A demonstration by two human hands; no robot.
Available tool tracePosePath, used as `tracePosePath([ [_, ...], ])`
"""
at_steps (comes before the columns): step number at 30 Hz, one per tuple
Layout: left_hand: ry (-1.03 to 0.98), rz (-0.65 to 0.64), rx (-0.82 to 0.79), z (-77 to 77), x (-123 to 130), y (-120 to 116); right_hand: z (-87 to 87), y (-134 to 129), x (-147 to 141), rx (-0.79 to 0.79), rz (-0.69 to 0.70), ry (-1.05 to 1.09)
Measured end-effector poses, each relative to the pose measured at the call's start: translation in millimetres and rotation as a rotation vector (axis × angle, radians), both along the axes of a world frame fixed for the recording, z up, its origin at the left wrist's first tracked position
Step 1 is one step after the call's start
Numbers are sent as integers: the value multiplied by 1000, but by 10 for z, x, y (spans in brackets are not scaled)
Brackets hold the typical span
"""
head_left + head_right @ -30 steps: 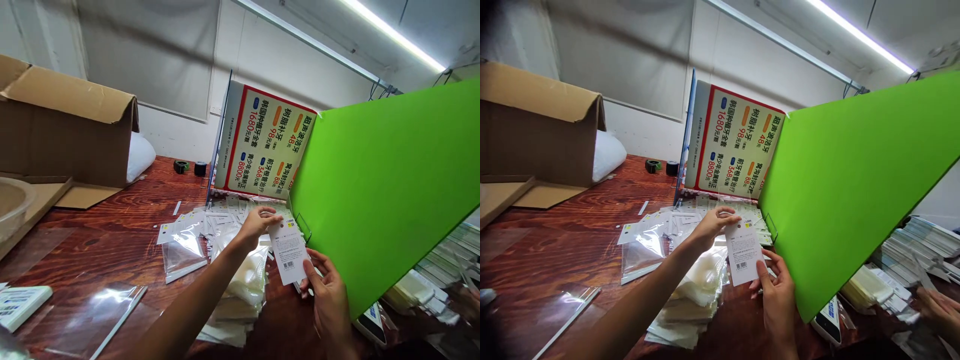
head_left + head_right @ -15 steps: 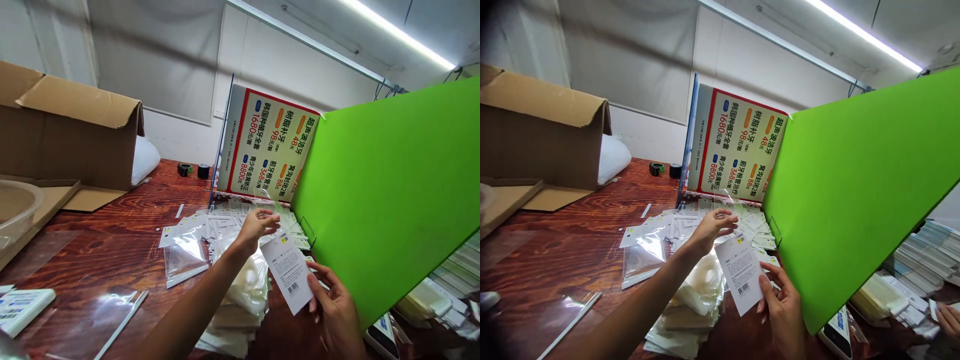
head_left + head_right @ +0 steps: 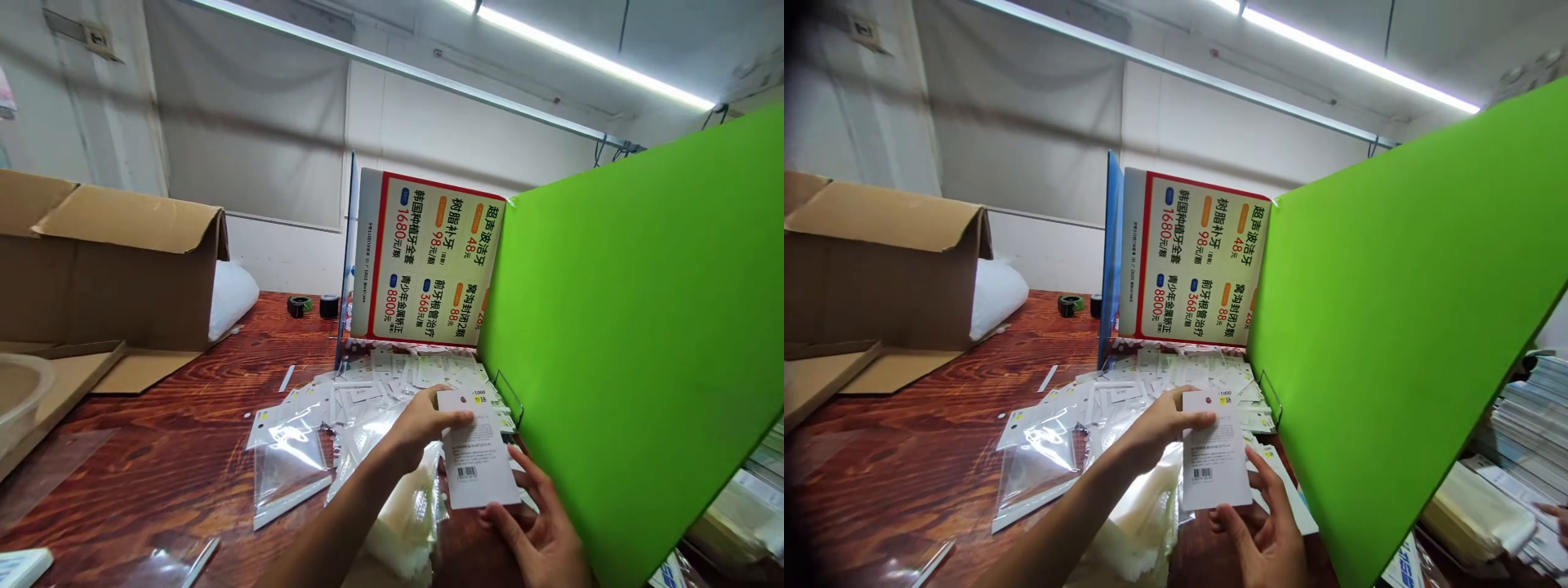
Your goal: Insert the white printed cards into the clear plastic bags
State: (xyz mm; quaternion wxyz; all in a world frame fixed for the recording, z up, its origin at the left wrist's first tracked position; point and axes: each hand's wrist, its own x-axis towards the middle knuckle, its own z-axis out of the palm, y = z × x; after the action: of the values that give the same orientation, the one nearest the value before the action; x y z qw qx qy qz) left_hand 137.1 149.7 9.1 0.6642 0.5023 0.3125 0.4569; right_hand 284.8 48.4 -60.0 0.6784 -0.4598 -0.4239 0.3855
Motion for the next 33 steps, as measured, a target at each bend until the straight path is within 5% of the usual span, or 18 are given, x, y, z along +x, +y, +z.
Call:
tracePosePath([
  [3, 32, -95, 13, 4, 3, -32, -68, 25, 46, 24, -49, -148],
  [8, 96, -316, 19, -33, 94, -144, -80, 78, 134, 190, -341, -534],
  [14, 255, -387, 97, 9, 42, -158, -115, 60, 156, 157, -142, -341],
  [18, 751, -203, 235, 182, -261, -98, -7, 403, 243, -7, -65, -147],
  [21, 1290, 100, 387, 275, -504, -90, 165, 708, 392, -40, -147, -319],
  [23, 1512, 189, 440, 288, -608, -85, 177, 784, 566, -71, -183, -391],
  [27, 1629, 131, 370, 258, -669, -45, -201, 594, 1041, -220, -409, -716],
  [33, 1640, 156, 327, 230, -733, 37, -847, 333, 1433, -336, -432, -1038],
])
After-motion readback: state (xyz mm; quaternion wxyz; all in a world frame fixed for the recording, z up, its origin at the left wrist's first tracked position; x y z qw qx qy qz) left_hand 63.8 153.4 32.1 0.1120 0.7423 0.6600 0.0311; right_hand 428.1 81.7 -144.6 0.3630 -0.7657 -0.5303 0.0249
